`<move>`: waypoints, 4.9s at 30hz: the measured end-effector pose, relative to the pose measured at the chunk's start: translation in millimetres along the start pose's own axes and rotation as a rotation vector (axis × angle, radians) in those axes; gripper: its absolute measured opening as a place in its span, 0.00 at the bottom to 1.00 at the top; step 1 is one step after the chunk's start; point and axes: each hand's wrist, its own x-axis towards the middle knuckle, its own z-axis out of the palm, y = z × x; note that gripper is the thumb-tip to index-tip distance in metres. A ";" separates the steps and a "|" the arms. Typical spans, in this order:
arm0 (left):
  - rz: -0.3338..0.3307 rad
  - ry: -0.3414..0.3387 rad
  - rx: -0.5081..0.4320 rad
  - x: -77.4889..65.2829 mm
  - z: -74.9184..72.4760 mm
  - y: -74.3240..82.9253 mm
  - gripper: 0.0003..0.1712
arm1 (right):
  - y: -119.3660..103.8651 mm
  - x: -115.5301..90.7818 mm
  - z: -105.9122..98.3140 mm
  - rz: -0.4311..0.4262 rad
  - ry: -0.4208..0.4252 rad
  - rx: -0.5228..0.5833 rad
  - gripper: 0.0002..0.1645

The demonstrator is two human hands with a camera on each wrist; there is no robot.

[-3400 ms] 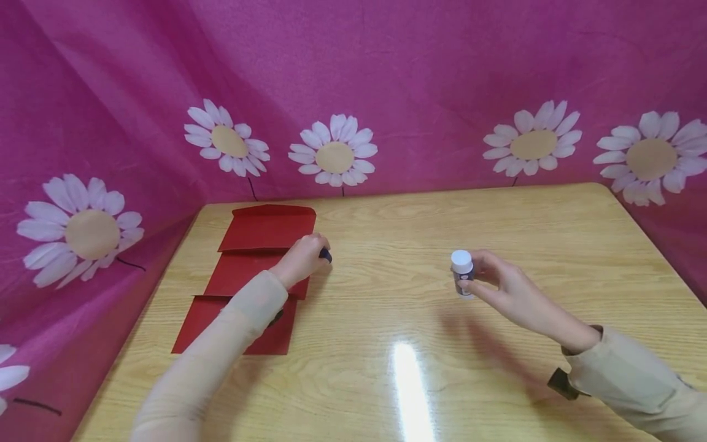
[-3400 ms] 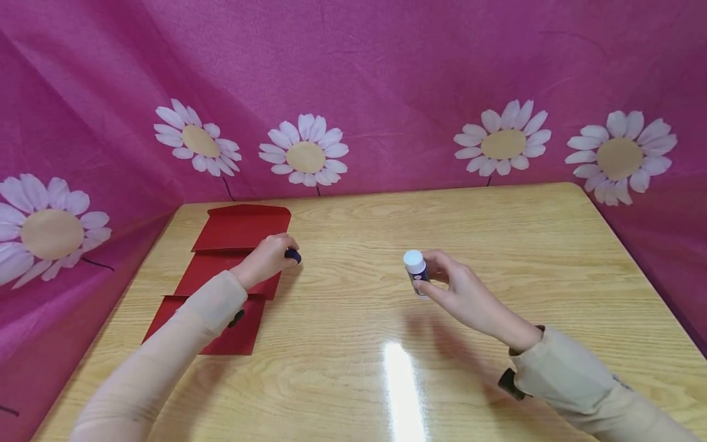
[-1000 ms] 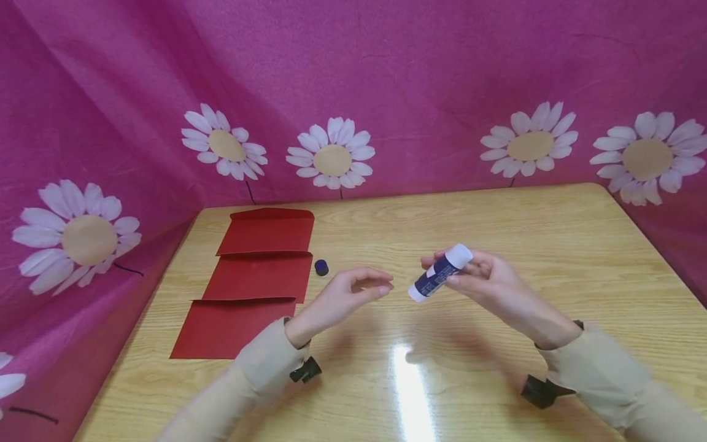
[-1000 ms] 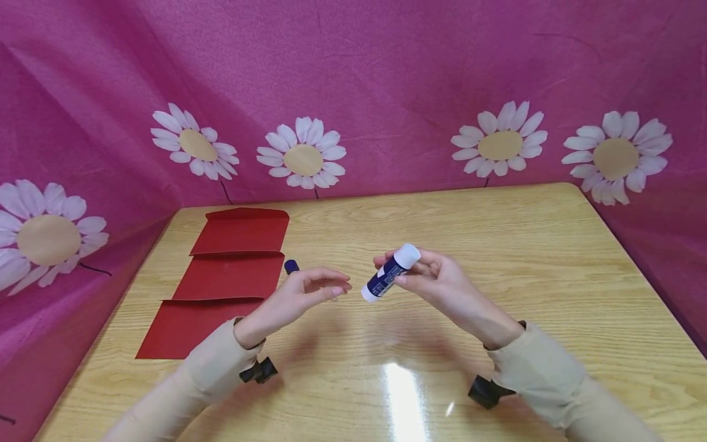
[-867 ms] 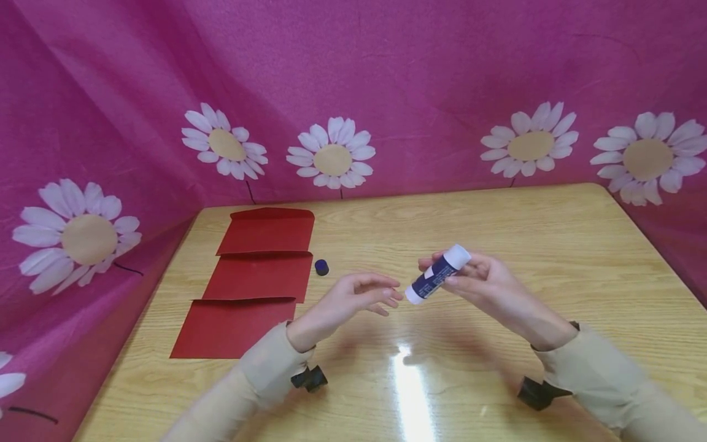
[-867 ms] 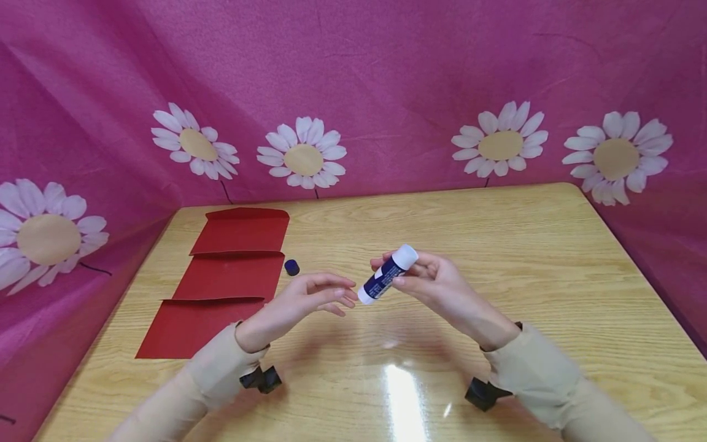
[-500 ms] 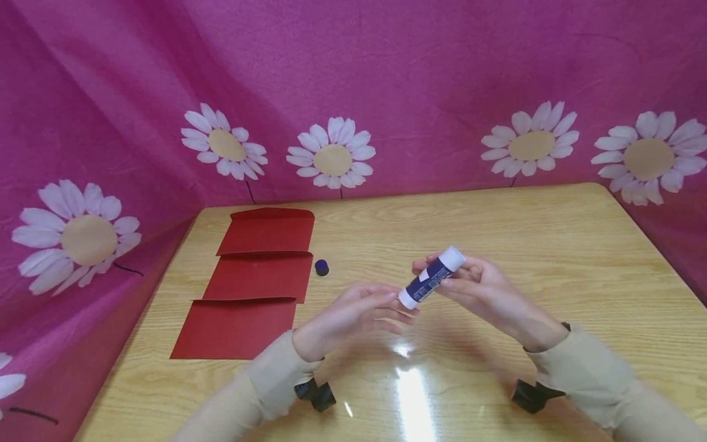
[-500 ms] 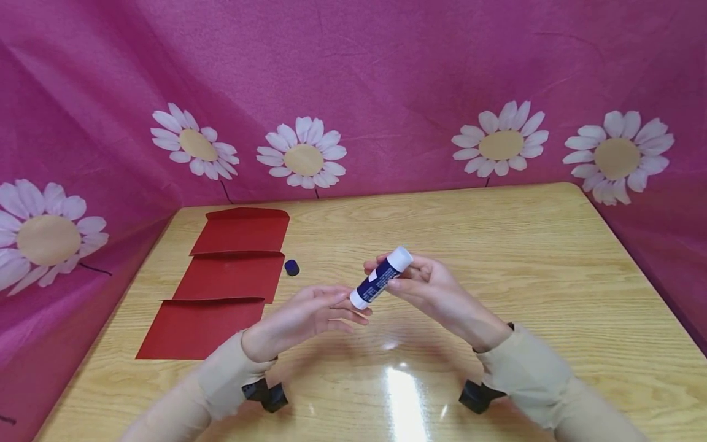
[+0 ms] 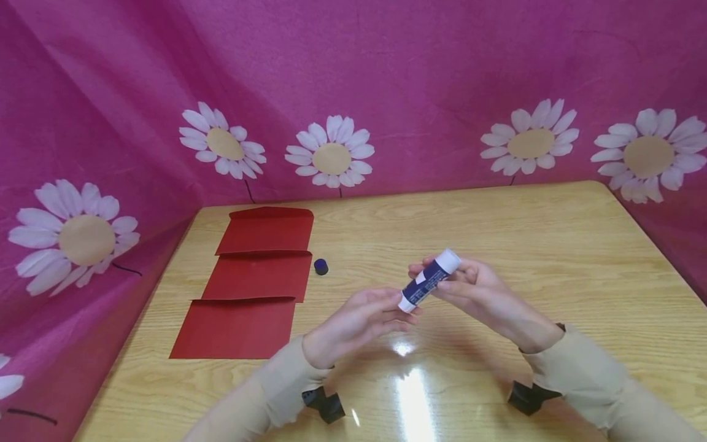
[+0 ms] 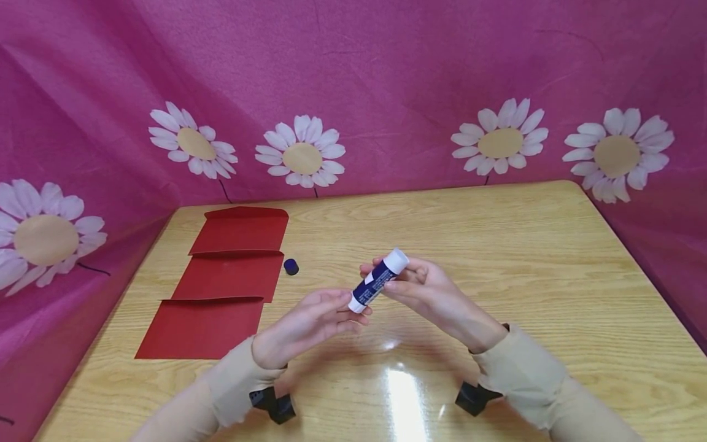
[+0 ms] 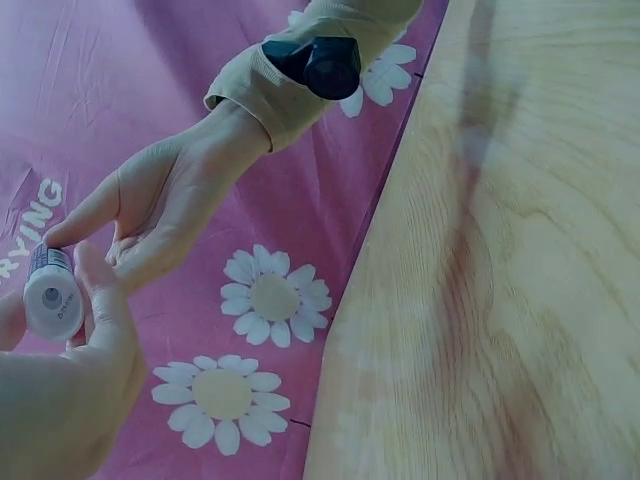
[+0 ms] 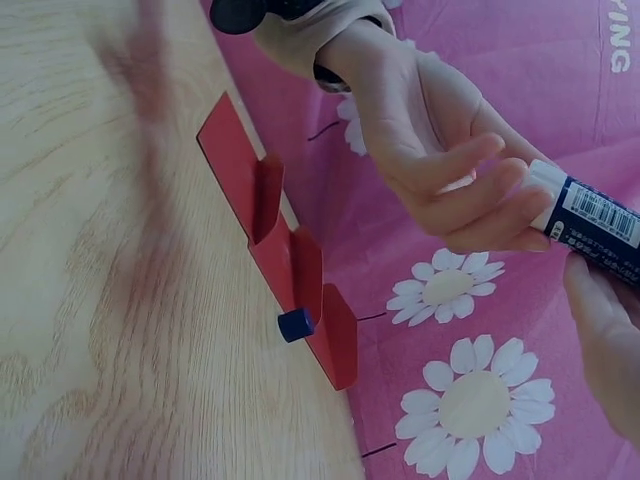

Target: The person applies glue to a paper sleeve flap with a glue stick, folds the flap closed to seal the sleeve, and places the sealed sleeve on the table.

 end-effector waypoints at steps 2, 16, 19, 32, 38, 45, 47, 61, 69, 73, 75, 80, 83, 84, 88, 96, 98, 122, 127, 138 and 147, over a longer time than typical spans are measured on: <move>0.009 0.010 -0.014 0.0 0.9 -0.4 0.22 | -0.7 -0.1 1.2 0.024 0.026 -0.023 0.19; 0.150 0.131 0.228 -4.9 9.5 -0.1 0.18 | -4.6 -4.7 18.7 0.055 0.246 -0.211 0.16; 0.183 0.165 0.282 -6.3 11.7 0.9 0.18 | -5.5 -5.4 23.2 0.052 0.286 -0.210 0.16; 0.393 0.394 0.503 -5.2 21.5 -11.3 0.14 | 1.6 -1.8 30.2 0.055 0.445 -0.028 0.11; 0.534 0.455 0.652 -4.4 24.4 -17.8 0.13 | 3.6 -0.1 32.9 0.075 0.516 -0.021 0.09; 0.739 0.534 0.745 -2.2 28.1 -24.9 0.14 | 6.6 2.4 35.2 0.058 0.540 0.008 0.15; 0.777 0.547 0.755 -1.9 28.0 -26.4 0.15 | 6.9 2.6 35.9 0.057 0.539 -0.003 0.15; 0.388 0.427 0.540 -11.5 27.6 -8.6 0.18 | 0.5 -2.6 34.1 0.035 0.447 -0.002 0.12; 0.194 0.264 0.214 -11.9 22.3 3.9 0.21 | 0.0 -6.2 31.0 -0.014 0.334 0.045 0.12; 0.134 0.155 0.071 -11.2 16.9 5.3 0.18 | 0.2 -6.9 30.1 -0.017 0.306 0.044 0.12; 0.109 0.095 0.025 -11.2 14.7 5.4 0.16 | 0.6 -6.9 29.4 -0.015 0.297 0.038 0.13; 0.044 0.014 -0.079 -12.1 13.3 4.7 0.15 | 2.8 -6.3 27.0 -0.022 0.255 0.032 0.13; 0.019 0.021 -0.107 -12.2 13.6 4.3 0.14 | 3.3 -6.3 26.6 -0.028 0.233 0.024 0.14; 0.017 0.023 -0.108 -12.2 13.7 4.2 0.14 | 3.3 -6.4 26.5 -0.026 0.232 0.019 0.15; 0.034 0.046 -0.086 -11.8 14.4 3.0 0.17 | 3.4 -6.6 26.3 -0.012 0.239 -0.008 0.15; 0.133 0.123 0.026 -9.2 17.3 -0.7 0.11 | 4.5 -6.3 25.6 0.006 0.287 -0.020 0.14; 0.148 0.169 0.098 -8.9 17.7 -0.7 0.14 | 4.5 -6.3 26.5 0.008 0.306 -0.011 0.13; 0.616 0.510 0.811 -4.5 21.0 -14.5 0.14 | 7.4 2.1 35.4 0.075 0.509 0.034 0.16; 0.810 0.534 0.935 -3.3 20.5 -17.2 0.16 | 7.3 2.6 38.4 0.085 0.536 0.031 0.16; 0.957 0.554 1.066 -2.3 17.5 -20.3 0.18 | 9.8 3.9 41.1 0.055 0.519 0.057 0.08; 1.208 0.546 1.262 1.0 13.1 -21.4 0.20 | 10.9 4.5 45.2 0.045 0.563 0.038 0.07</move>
